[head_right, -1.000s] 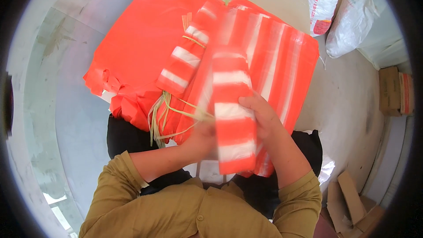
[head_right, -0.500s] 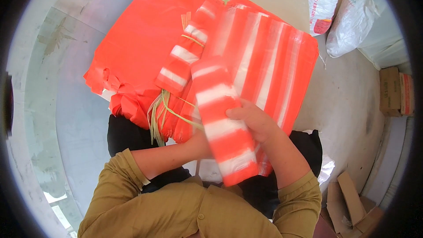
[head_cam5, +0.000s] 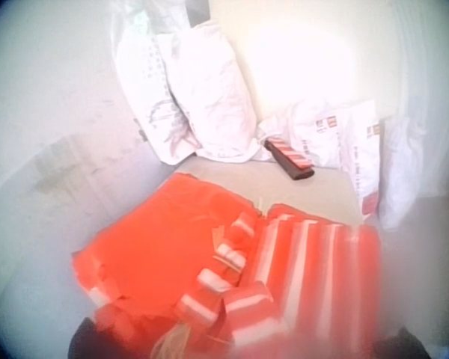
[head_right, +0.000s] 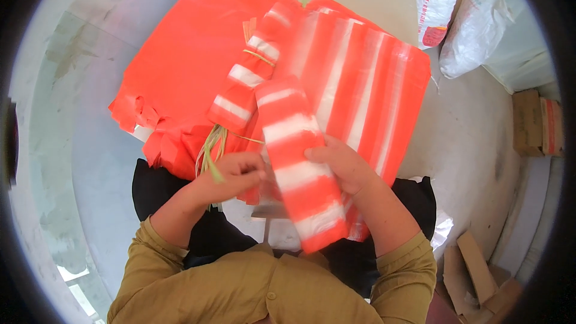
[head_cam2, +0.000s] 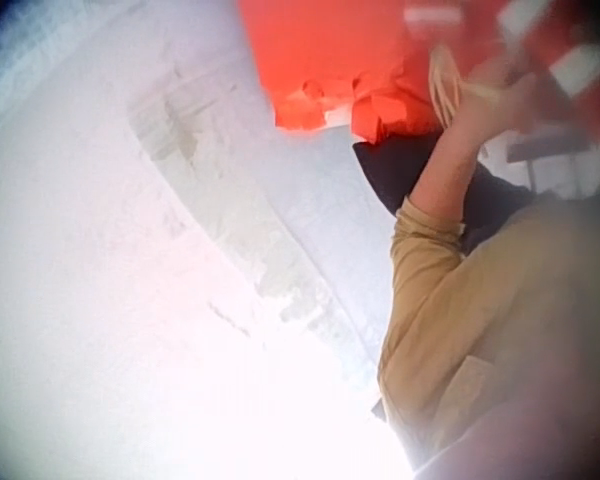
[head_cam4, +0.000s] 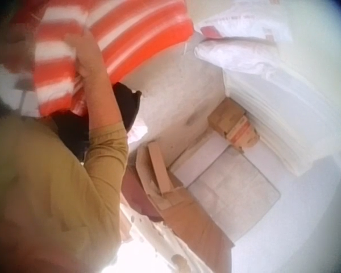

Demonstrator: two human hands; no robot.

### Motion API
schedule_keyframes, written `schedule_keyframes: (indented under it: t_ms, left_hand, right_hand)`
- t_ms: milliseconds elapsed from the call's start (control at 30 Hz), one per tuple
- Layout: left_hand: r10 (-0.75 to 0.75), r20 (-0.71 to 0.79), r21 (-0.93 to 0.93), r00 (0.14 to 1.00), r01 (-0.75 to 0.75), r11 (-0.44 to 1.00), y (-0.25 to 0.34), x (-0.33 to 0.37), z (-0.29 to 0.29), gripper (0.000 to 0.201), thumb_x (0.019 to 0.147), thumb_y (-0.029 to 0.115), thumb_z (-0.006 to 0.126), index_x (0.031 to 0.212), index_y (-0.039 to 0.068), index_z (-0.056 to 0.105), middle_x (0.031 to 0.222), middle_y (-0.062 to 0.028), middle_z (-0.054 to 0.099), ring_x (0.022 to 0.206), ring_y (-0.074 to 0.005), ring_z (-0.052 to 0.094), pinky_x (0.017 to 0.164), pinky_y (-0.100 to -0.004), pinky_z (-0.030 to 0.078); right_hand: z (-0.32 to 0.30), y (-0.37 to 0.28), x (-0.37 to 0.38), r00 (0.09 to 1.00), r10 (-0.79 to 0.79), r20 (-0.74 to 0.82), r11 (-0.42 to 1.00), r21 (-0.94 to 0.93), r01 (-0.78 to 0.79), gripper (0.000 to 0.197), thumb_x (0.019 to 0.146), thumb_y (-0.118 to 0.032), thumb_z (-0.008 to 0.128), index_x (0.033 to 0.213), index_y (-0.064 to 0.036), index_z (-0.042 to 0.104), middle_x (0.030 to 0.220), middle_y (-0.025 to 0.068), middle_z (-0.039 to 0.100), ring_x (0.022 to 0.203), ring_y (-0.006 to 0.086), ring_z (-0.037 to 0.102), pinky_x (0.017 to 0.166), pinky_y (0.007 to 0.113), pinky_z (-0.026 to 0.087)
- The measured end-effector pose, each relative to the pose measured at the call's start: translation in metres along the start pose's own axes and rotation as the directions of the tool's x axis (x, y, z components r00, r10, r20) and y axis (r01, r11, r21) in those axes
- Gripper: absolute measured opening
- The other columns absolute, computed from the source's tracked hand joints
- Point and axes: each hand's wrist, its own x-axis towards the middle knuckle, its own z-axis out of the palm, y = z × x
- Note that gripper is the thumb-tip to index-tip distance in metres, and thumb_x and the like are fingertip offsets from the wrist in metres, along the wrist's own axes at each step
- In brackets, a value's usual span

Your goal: The person folds striped plastic bags into compact bundles by hand and secures each bundle by tying it with a string.

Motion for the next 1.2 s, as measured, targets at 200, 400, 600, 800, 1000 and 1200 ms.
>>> schedule_keyframes:
  t_ms: [200, 400, 600, 800, 1000, 1200]
  left_hand:
    - [0.269, -0.441, -0.251, 0.856, -0.406, 0.879, -0.015, 0.006, 0.013, 0.033, 0.107, 0.017, 0.05, 0.137, 0.003, 0.054, 0.102, -0.0024, 0.062, 0.068, -0.0055, 0.05, 0.059, -0.024, 0.041]
    - [-0.063, -0.447, -0.649, 0.892, -0.275, 0.709, -0.001, 0.021, 0.03, 0.03, 0.11, 0.024, 0.046, 0.126, 0.003, 0.06, 0.086, -0.002, 0.06, 0.063, -0.0077, 0.048, 0.056, -0.0231, 0.038]
    - [0.021, -0.402, -0.515, 0.915, -0.245, 0.822, -0.017, 0.033, 0.044, 0.031, 0.107, 0.027, 0.053, 0.115, 0.002, 0.069, 0.073, 0.0027, 0.056, 0.064, -0.007, 0.051, 0.056, -0.025, 0.041]
    - [0.437, 0.079, -0.277, 0.896, -0.401, 0.873, -0.008, 0.035, 0.051, 0.03, 0.101, 0.03, 0.064, 0.093, 0.003, 0.073, 0.074, -0.0012, 0.063, 0.068, -0.0085, 0.059, 0.062, -0.0256, 0.047]
    - [0.496, 0.39, -0.615, 0.776, -0.181, 0.767, -0.03, 0.035, 0.043, 0.073, 0.095, 0.051, 0.07, 0.143, -0.001, 0.051, 0.131, -0.0118, 0.062, 0.104, -0.0196, 0.065, 0.088, -0.0357, 0.052]
    - [0.161, 0.097, -0.659, 0.982, -0.058, 0.75, -0.028, 0.034, 0.061, 0.075, 0.098, 0.044, 0.068, 0.153, 0.004, 0.037, 0.149, -0.0105, 0.049, 0.139, -0.0241, 0.046, 0.115, -0.0422, 0.039]
  right_hand:
    - [0.001, -0.001, 0.004, 1.0, -0.005, -0.015, 1.0, 0.027, 0.005, 0.059, 0.086, -0.017, 0.074, 0.138, 0.0027, 0.053, 0.124, 0.0128, 0.068, 0.108, 0.0207, 0.07, 0.094, 0.036, 0.057]
    - [-0.001, 0.0, -0.001, 1.0, 0.014, -0.018, 1.0, -0.021, -0.014, 0.058, 0.086, -0.016, 0.073, 0.137, 0.0031, 0.053, 0.124, 0.0132, 0.068, 0.108, 0.0209, 0.07, 0.094, 0.036, 0.057]
    - [-0.014, -0.02, -0.022, 0.989, -0.137, -0.052, 0.991, -0.018, 0.136, 0.059, 0.085, -0.015, 0.072, 0.137, 0.0052, 0.053, 0.124, 0.0151, 0.068, 0.108, 0.0229, 0.071, 0.094, 0.037, 0.058]
    - [-0.016, -0.015, -0.027, 0.989, -0.142, 0.043, 0.987, 0.084, 0.138, 0.069, 0.081, -0.014, 0.074, 0.143, 0.0038, 0.049, 0.13, 0.0151, 0.065, 0.114, 0.0248, 0.066, 0.098, 0.039, 0.054]
    - [0.003, -0.003, -0.029, 0.968, 0.049, 0.246, 0.988, 0.132, -0.083, 0.072, 0.08, -0.013, 0.075, 0.146, 0.0013, 0.048, 0.133, 0.0155, 0.064, 0.117, 0.0263, 0.065, 0.1, 0.04, 0.053]
    - [0.004, -0.003, -0.02, 0.994, 0.072, 0.086, 0.994, -0.093, -0.064, 0.073, 0.081, -0.009, 0.072, 0.147, 0.0017, 0.045, 0.132, 0.0147, 0.064, 0.122, 0.0228, 0.062, 0.103, 0.035, 0.05]
